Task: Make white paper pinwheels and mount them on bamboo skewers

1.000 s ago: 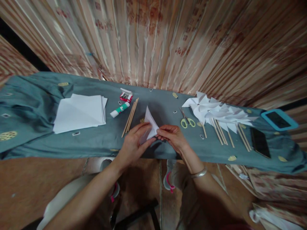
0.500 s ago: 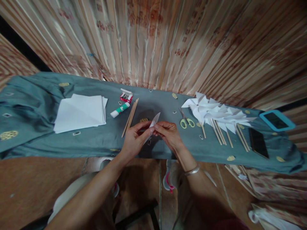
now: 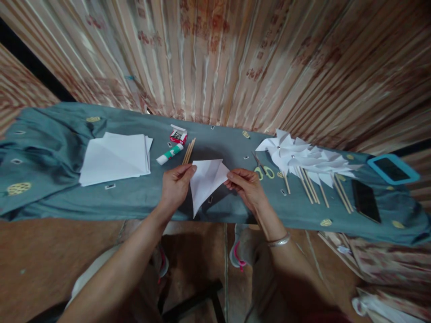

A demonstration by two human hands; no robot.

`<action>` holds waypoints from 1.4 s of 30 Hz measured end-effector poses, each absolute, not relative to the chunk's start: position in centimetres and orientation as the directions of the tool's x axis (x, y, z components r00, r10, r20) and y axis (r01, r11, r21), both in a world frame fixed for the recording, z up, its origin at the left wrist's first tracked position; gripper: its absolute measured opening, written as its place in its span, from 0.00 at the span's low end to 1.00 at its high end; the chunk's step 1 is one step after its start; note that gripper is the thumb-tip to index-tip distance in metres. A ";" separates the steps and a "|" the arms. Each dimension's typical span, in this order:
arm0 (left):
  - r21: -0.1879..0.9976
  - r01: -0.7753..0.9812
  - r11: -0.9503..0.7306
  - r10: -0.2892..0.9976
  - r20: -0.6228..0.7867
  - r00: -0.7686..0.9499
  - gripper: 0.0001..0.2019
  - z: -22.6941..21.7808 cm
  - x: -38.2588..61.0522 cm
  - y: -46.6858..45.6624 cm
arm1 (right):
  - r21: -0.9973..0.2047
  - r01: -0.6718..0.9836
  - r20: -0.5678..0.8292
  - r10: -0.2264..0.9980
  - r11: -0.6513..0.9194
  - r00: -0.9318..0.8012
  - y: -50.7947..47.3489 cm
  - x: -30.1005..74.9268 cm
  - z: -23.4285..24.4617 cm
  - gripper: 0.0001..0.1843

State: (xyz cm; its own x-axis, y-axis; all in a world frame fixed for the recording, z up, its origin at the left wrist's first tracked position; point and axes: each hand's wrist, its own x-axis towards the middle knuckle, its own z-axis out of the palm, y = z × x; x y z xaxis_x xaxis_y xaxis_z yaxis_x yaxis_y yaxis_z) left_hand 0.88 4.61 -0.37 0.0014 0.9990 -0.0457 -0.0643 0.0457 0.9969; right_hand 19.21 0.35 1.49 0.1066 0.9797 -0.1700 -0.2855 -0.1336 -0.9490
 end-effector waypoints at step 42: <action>0.400 0.568 -0.720 0.689 0.315 0.652 0.19 -3.8 1.8 1.7 | -0.861 0.465 -0.011 0.920 -0.208 0.392 0.4 24.4 -3.2 0.27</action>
